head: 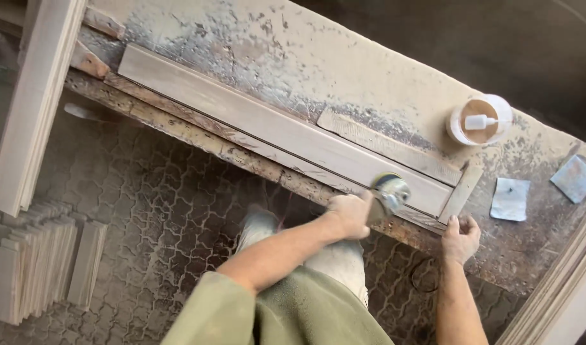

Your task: The recorder uses a power sander to smooth a wooden board, then applies glue or wood filler to cracks and sands them manually.

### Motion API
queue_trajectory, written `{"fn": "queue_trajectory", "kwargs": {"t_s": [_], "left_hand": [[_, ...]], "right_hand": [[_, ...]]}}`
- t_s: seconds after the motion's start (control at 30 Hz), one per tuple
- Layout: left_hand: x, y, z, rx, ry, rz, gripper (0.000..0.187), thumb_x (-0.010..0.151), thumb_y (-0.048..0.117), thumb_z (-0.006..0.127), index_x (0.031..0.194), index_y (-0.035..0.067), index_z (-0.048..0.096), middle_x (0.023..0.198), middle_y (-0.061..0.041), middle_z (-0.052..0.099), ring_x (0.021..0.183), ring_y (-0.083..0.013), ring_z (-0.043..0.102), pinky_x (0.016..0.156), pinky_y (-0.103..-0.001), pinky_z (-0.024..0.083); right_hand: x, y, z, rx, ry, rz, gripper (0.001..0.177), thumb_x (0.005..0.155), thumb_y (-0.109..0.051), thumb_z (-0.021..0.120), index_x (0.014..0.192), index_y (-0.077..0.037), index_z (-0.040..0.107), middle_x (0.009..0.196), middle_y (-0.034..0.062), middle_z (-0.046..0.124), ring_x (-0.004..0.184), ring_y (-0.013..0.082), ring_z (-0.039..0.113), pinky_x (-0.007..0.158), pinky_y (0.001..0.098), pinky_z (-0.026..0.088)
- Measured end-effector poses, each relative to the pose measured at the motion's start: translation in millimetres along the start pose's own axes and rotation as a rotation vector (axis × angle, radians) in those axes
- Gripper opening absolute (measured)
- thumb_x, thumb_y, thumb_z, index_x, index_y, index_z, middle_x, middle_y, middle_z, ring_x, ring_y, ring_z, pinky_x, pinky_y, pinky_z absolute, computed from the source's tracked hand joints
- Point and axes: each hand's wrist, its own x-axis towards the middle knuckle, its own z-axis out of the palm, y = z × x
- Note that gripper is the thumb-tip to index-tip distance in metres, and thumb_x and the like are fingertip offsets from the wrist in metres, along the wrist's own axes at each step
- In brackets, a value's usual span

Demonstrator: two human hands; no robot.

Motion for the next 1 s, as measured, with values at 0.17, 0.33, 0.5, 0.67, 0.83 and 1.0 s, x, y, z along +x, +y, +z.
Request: {"fn": "queue_trajectory", "kwargs": {"t_s": [0.17, 0.33, 0.5, 0.67, 0.83, 1.0], "left_hand": [[-93, -141, -79, -0.144, 0.044, -0.213, 0.088, 0.080, 0.038, 0.062, 0.148, -0.006, 0.028, 0.099, -0.016, 0.068, 0.086, -0.0353, 0.070, 0.064, -0.046, 0.056], [-165, -300, -113, -0.313, 0.169, -0.500, 0.093, 0.078, 0.038, 0.065, 0.150, -0.006, 0.026, 0.090, -0.012, 0.069, 0.071, -0.0303, 0.071, 0.062, -0.039, 0.059], [-230, -426, -167, -0.604, 0.284, -0.897, 0.083, 0.076, 0.025, 0.074, 0.144, 0.002, 0.033, 0.099, -0.016, 0.067, 0.072, -0.0312, 0.069, 0.064, -0.044, 0.059], [-238, -522, -88, -0.905, 0.905, -0.593, 0.059, 0.083, 0.032, 0.074, 0.122, -0.004, 0.049, 0.104, -0.022, 0.065, 0.082, -0.0350, 0.065, 0.072, -0.044, 0.055], [-220, -442, -34, -1.730, 1.158, -0.269, 0.037, 0.088, 0.026, 0.064, 0.119, 0.005, 0.064, 0.114, -0.004, 0.068, 0.092, -0.0102, 0.067, 0.080, -0.020, 0.061], [-243, -358, -49, -1.993, 0.902, 0.048, 0.060, 0.077, 0.050, 0.066, 0.128, 0.018, 0.060, 0.098, 0.008, 0.067, 0.093, -0.0096, 0.068, 0.089, -0.025, 0.057]], "right_hand": [[-82, -99, -22, -0.103, 0.024, 0.037, 0.045, 0.100, -0.027, 0.077, 0.135, -0.003, 0.061, 0.119, 0.0152, 0.061, 0.106, 0.0293, 0.060, 0.090, 0.0396, 0.050], [-190, -208, -4, -0.171, -0.036, -0.082, 0.031, 0.104, -0.020, 0.061, 0.124, 0.004, 0.061, 0.121, 0.0206, 0.061, 0.109, 0.0298, 0.055, 0.092, 0.0422, 0.047], [-280, -336, 40, 0.022, -0.567, 0.142, 0.044, 0.097, -0.023, 0.063, 0.137, -0.005, 0.058, 0.136, 0.0154, 0.061, 0.123, 0.0271, 0.060, 0.102, 0.0412, 0.055], [-332, -471, 75, 0.215, -0.965, 0.091, 0.043, 0.092, -0.018, 0.069, 0.133, -0.006, 0.065, 0.104, 0.0087, 0.071, 0.083, 0.0160, 0.066, 0.071, 0.0276, 0.054], [-361, -536, 107, 0.249, -1.253, -0.418, 0.071, 0.084, -0.046, 0.071, 0.143, -0.010, 0.056, 0.138, 0.0146, 0.064, 0.118, 0.0257, 0.067, 0.096, 0.0346, 0.056], [-378, -527, 112, -0.010, -1.340, -0.672, 0.065, 0.070, -0.059, 0.066, 0.104, -0.005, 0.061, 0.081, 0.0120, 0.076, 0.070, 0.0350, 0.074, 0.063, 0.0415, 0.058]]}}
